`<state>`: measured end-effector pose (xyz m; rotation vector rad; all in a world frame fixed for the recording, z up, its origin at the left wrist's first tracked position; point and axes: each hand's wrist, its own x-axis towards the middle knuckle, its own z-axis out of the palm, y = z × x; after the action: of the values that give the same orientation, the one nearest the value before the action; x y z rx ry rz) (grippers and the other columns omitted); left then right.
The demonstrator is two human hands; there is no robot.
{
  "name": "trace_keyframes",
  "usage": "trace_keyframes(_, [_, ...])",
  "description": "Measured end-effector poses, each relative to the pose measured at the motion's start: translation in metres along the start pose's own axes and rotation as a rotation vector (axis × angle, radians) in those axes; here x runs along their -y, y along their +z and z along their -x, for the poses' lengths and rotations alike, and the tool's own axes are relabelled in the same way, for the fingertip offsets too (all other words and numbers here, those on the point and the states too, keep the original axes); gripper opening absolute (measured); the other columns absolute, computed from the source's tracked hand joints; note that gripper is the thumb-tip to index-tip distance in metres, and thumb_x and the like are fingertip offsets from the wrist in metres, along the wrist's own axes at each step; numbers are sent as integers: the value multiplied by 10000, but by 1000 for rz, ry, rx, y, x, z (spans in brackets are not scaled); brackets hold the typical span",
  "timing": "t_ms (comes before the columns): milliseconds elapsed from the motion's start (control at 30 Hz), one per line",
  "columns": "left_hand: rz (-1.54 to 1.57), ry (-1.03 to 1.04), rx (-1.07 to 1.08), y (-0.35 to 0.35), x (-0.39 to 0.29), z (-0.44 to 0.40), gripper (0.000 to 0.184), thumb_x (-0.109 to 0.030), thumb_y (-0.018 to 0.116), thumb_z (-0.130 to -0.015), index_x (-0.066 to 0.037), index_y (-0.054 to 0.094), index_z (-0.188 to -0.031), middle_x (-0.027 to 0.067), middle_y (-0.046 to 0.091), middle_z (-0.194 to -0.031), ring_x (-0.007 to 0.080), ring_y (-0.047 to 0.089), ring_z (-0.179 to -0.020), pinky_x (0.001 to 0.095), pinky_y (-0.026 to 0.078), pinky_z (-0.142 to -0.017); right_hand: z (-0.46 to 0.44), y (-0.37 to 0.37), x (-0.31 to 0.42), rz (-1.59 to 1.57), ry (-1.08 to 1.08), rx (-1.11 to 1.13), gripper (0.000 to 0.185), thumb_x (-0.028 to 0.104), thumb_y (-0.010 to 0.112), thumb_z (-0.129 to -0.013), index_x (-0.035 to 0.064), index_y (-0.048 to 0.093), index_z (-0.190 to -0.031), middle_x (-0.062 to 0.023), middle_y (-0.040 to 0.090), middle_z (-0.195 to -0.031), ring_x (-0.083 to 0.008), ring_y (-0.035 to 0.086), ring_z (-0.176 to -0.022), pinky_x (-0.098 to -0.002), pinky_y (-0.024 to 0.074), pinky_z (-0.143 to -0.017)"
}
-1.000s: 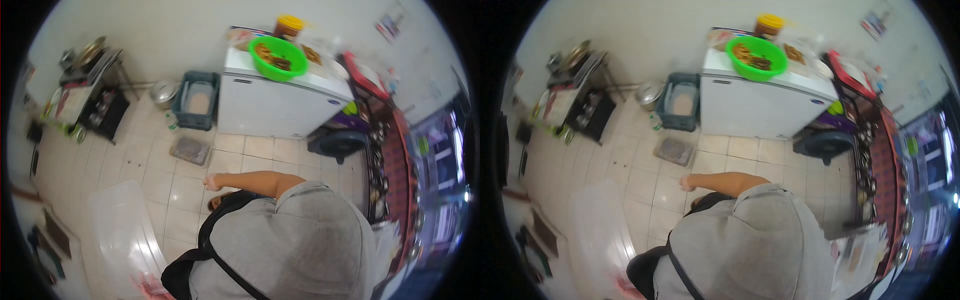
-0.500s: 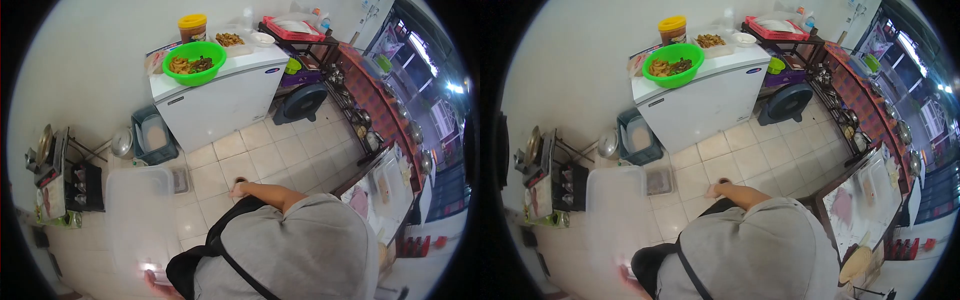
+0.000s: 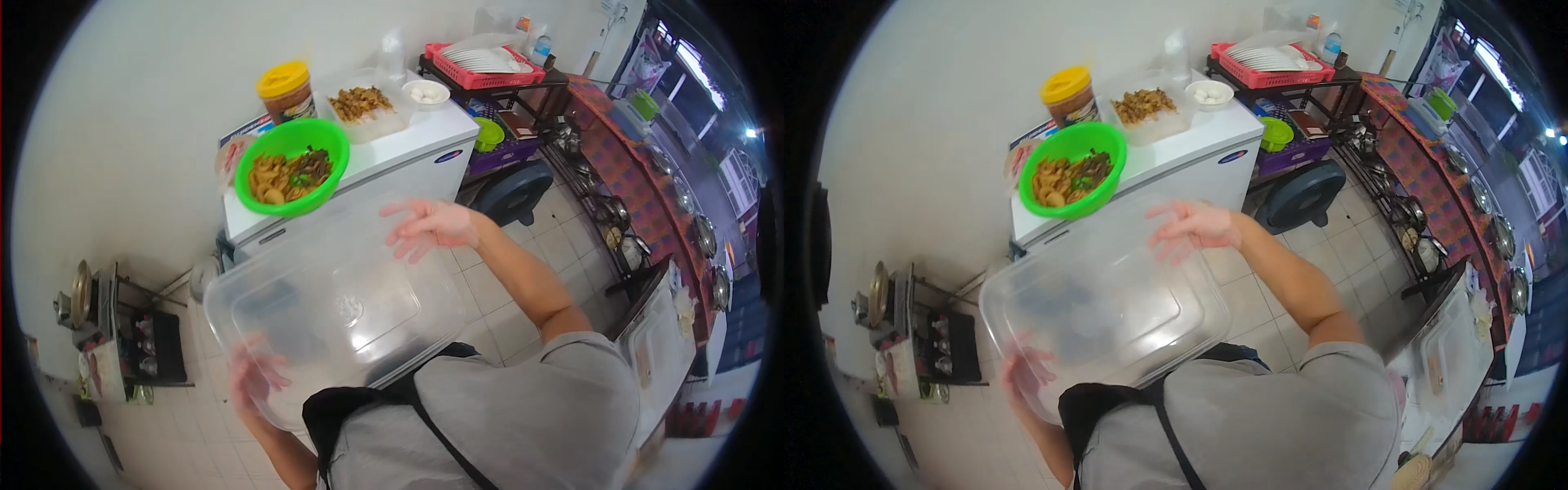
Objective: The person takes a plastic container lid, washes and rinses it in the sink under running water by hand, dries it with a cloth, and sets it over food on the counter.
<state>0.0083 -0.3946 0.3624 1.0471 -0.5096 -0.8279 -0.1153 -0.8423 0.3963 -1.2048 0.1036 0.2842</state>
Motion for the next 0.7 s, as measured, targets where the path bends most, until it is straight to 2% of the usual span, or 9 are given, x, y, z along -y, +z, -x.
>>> trace_keyframes(100, [-13, 157, -198, 54, -20, -81, 623, -379, 487, -909, -12, 333, -1389, 256, 543, -1208, 279, 641, -940, 341, 526, -753, 15, -47, 94, 192, -358, -179, 214, 130, 617, -870, 49, 557, -1059, -108, 668, -881, -215, 665, -832, -338, 550, -669])
trace_keyframes(167, [-131, 197, -210, 61, -30, -123, 605, -367, 494, -918, -31, 339, -1397, 227, 498, -1273, 268, 600, -1018, 351, 491, -823, 70, -62, 190, 763, -617, -793, 217, 161, 612, -833, 19, 594, -996, -84, 647, -871, -162, 638, -746, -331, 531, -696])
trace_keyframes(267, [-319, 210, -244, 63, -42, -167, 561, -323, 522, -922, -49, 372, -1388, 176, 476, -1323, 252, 565, -1090, 352, 454, -896, 135, -133, 271, 688, -1309, -1349, 222, 56, 626, -845, -56, 510, -996, -203, 651, -971, -281, 670, -857, -347, 567, -799])
trace_keyframes(367, [-435, 119, -266, 52, -40, -209, 517, -267, 560, -912, -44, 419, -1356, 148, 509, -1298, 237, 569, -1090, 340, 453, -901, 153, -168, 278, 1006, -1354, -1931, 173, 4, 574, -875, -44, 431, -961, -208, 650, -976, -292, 674, -840, -380, 577, -799])
trace_keyframes(467, [-461, 65, -222, 37, -40, -268, 496, -249, 579, -906, -38, 443, -1334, 134, 529, -1277, 221, 566, -1094, 335, 453, -909, 145, -192, 245, 377, -1521, -1702, 184, -38, 514, -889, -56, 426, -1050, -209, 636, -1008, -307, 665, -874, -404, 573, -825])
trace_keyframes(533, [-456, 59, -174, 33, -46, -313, 494, -254, 583, -906, -35, 447, -1328, 127, 538, -1265, 213, 565, -1094, 333, 452, -914, 105, -209, 200, 265, -1420, -1427, 90, -12, 555, -866, -37, 527, -948, -176, 646, -971, -312, 664, -850, -472, 573, -786])
trace_keyframes(600, [-360, 33, -96, 37, -60, -370, 503, -271, 568, -916, -20, 435, -1332, 132, 535, -1260, 227, 563, -1098, 335, 448, -924, 35, -207, 160, 54, -1304, -1210, 211, 4, 571, -863, -61, 571, -1064, -168, 647, -953, -275, 655, -888, -426, 563, -821])
trace_keyframes(667, [-298, 43, -31, 24, -52, -435, 517, -282, 560, -922, -8, 419, -1337, 141, 525, -1265, 235, 557, -1106, 334, 445, -928, -28, -257, 120, 33, -1142, -959, 63, 31, 596, -859, -21, 589, -893, -146, 649, -931, -259, 663, -842, -364, 559, -803])
trace_keyframes(700, [-238, 42, 19, 16, -43, -468, 532, -293, 551, -927, 4, 404, -1343, 150, 515, -1271, 243, 552, -1114, 332, 441, -932, -74, -248, 112, -130, -1111, -1114, 31, 17, 575, -868, 3, 554, -850, -165, 647, -932, -284, 666, -842, -408, 562, -810])
